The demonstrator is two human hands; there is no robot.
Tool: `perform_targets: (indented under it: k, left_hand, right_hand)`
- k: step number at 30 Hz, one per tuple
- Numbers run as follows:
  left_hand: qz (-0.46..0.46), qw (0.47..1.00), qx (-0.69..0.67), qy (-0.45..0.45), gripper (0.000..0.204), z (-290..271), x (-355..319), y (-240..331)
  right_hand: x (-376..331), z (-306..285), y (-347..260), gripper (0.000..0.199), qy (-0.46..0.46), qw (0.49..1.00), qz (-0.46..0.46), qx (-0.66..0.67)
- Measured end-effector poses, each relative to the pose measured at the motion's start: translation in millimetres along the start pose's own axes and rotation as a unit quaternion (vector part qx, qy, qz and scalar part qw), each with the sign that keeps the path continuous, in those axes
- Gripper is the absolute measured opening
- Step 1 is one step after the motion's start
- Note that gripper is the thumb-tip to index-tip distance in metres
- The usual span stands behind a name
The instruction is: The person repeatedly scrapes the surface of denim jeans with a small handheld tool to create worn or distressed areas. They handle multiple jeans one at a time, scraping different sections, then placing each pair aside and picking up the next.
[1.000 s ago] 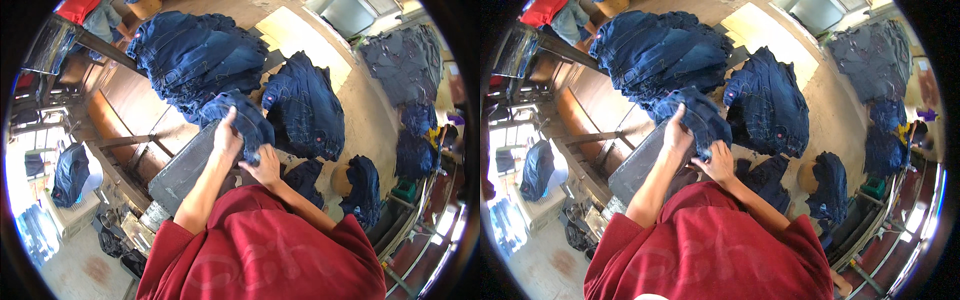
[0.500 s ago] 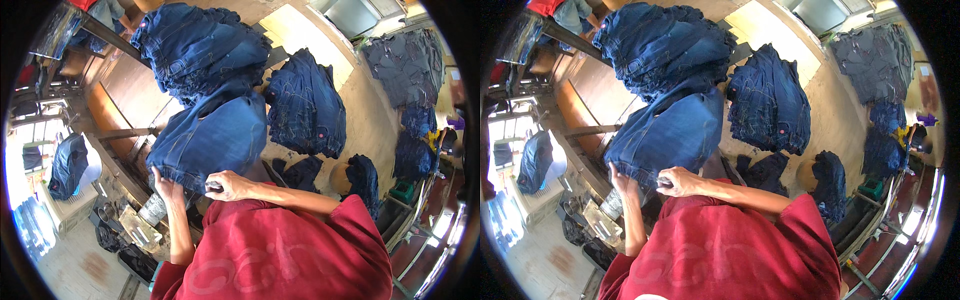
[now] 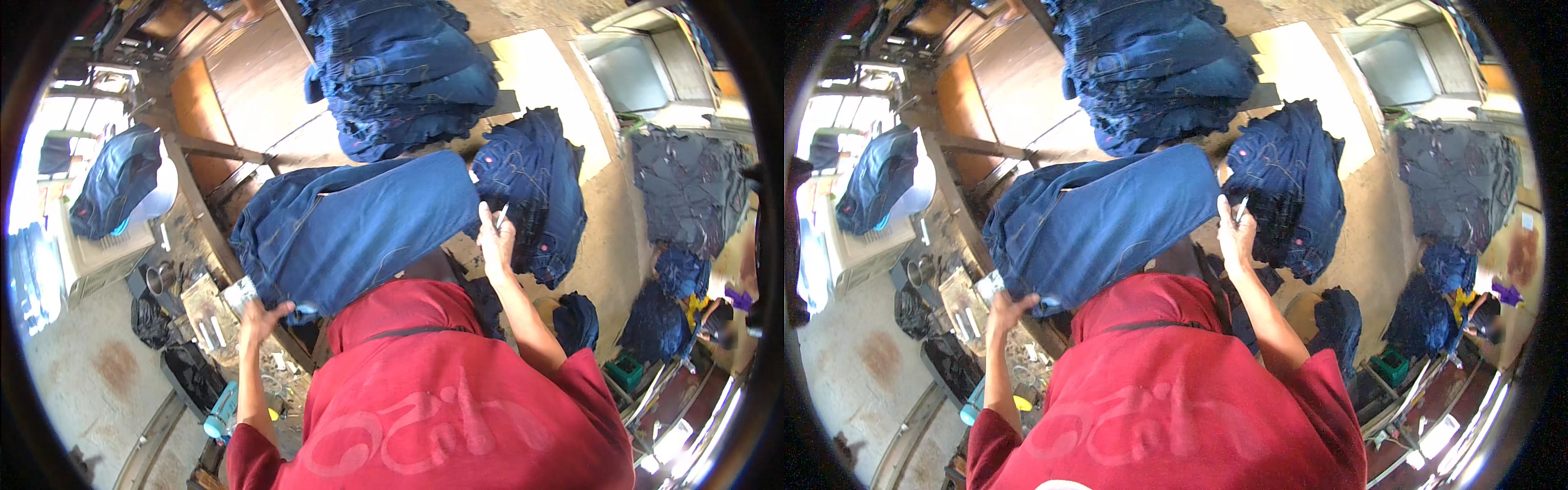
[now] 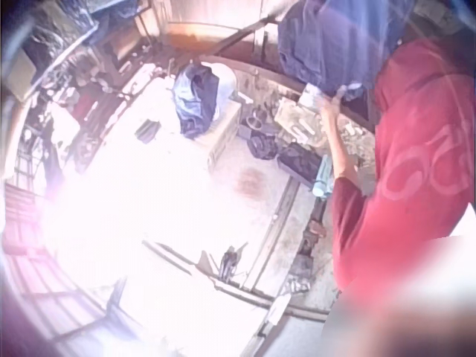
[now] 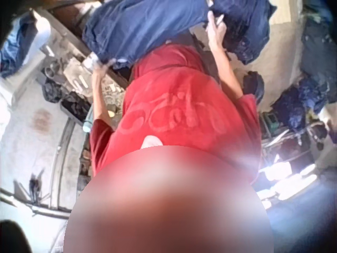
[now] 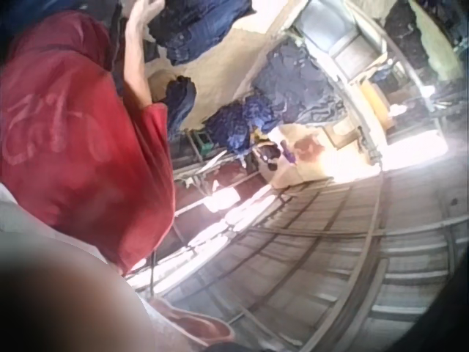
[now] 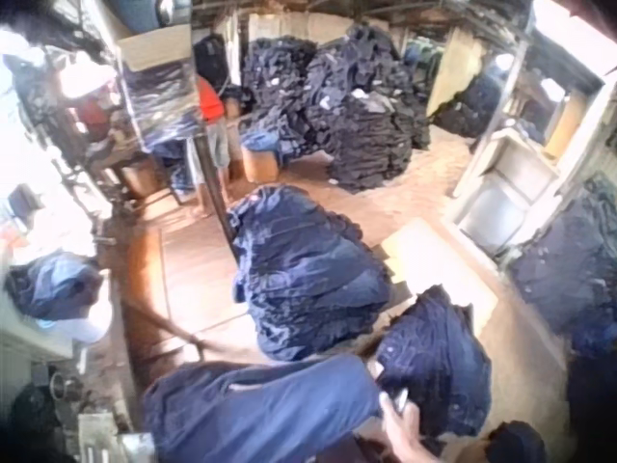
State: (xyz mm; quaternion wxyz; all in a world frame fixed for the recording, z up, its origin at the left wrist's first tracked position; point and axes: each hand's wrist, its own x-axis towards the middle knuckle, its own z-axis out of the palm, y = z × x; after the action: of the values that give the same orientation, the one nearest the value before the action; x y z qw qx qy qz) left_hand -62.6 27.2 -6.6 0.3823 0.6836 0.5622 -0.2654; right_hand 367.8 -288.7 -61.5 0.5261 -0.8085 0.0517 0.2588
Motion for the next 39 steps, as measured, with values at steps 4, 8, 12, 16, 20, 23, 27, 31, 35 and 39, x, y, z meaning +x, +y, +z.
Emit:
perform_targets:
  k: [4,8,12,16,20,23,27,31,35,39]
  left_hand:
    - [0.214,0.906,-0.089,0.355,0.067,-47,22,98]
    - [0.338,0.926,-0.105,0.128,0.088,-18,96,234]
    - [0.267,0.949,0.086,-0.146,0.105,28,160,274]
    - [0.304,0.931,0.146,-0.141,0.098,34,198,249]
    - [0.508,0.847,0.111,0.11,0.07,33,229,239]
    - [0.475,0.859,0.131,0.136,0.067,39,244,242]
    - [0.461,0.872,0.068,0.147,0.046,50,250,241]
    - [0.461,0.865,0.044,0.195,0.031,56,249,238]
    - [0.47,0.857,0.039,0.21,0.025,58,252,236]
    - [0.491,0.841,0.015,0.227,0.021,62,257,234]
  right_hand:
    - [-16,25,-18,0.033,-0.091,0.993,-0.068,-0.025]
    - [-51,65,-40,0.02,-0.171,0.953,-0.212,-0.136]
    - [-87,104,-47,0.015,-0.301,0.927,-0.207,-0.091]
    - [-108,141,-44,0.015,-0.21,0.923,-0.282,-0.158]
    - [-110,170,-39,0.02,-0.119,0.882,-0.407,-0.203]
    - [-105,185,-37,0.016,-0.124,0.838,-0.449,-0.284]
    - [-99,206,-38,0.01,-0.102,0.814,-0.452,-0.349]
    - [-90,234,-39,0.013,-0.092,0.809,-0.461,-0.353]
    - [-87,239,-37,0.015,-0.129,0.792,-0.399,-0.444]
    - [-114,198,-36,0.017,-0.151,0.797,-0.413,-0.413]
